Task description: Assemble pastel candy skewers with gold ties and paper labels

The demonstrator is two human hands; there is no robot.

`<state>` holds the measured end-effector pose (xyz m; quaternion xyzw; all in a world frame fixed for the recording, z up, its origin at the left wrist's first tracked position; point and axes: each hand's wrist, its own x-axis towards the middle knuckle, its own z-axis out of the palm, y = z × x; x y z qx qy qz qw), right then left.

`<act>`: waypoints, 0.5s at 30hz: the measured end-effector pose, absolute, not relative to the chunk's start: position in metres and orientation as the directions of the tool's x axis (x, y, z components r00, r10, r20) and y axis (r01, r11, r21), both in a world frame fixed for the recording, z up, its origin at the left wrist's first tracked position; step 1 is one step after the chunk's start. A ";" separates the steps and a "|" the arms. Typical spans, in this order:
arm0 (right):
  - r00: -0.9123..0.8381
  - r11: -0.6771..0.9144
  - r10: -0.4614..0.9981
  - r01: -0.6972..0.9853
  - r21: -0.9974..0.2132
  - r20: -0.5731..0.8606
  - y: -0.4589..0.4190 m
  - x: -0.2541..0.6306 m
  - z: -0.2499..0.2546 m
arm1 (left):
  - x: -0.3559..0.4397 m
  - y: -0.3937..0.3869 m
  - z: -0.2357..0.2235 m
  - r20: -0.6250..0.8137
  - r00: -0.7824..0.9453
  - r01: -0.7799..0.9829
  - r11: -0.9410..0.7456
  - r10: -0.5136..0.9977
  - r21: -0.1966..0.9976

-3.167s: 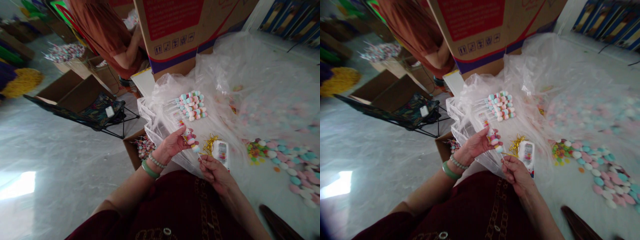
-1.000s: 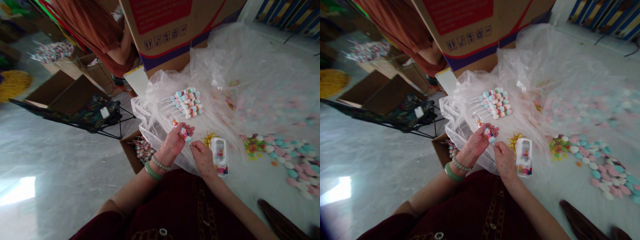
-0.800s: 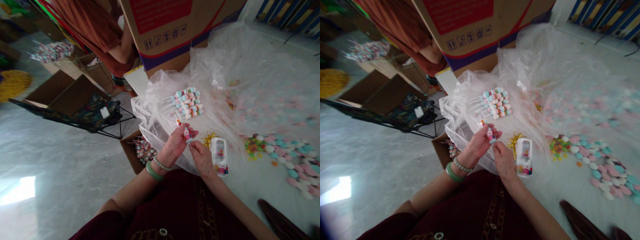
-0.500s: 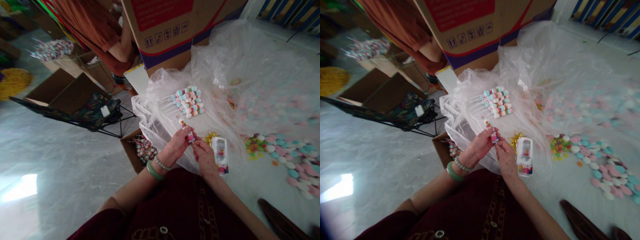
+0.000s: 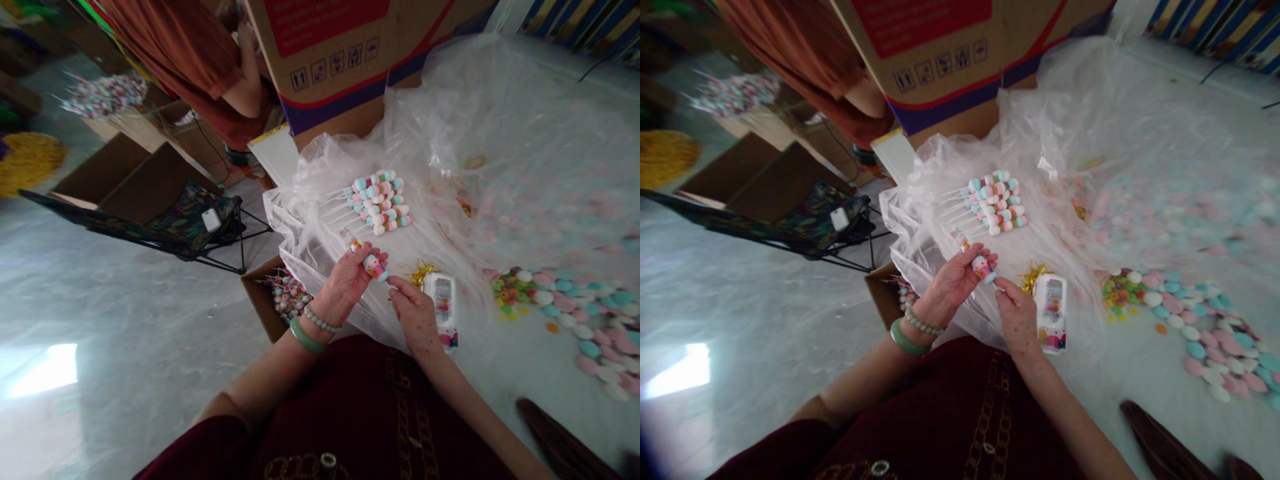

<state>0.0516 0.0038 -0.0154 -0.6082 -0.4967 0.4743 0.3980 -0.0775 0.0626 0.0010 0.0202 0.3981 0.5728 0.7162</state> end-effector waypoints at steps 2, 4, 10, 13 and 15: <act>0.022 -0.144 0.989 0.303 -0.942 -0.144 0.004 0.052 -0.014 | -0.074 0.063 0.001 -0.548 0.009 -0.822 0.318 0.836 0.473; -0.010 -0.090 0.995 0.394 -0.915 -0.102 0.002 0.052 -0.012 | -0.071 0.063 0.000 -0.560 0.007 -0.835 0.313 0.829 0.453; -0.070 -0.009 0.996 0.568 -0.823 -0.060 -0.004 0.052 -0.012 | -0.068 0.064 0.002 -0.559 0.003 -0.832 0.312 0.829 0.458; -0.049 -0.045 0.995 0.506 -0.861 -0.081 -0.004 0.052 -0.015 | -0.070 0.061 0.004 -0.531 0.047 -0.777 0.365 0.846 0.513; -0.015 -0.119 0.991 0.397 -0.910 -0.136 -0.003 0.052 -0.018 | -0.071 0.058 0.003 -0.515 0.076 -0.731 0.399 0.854 0.553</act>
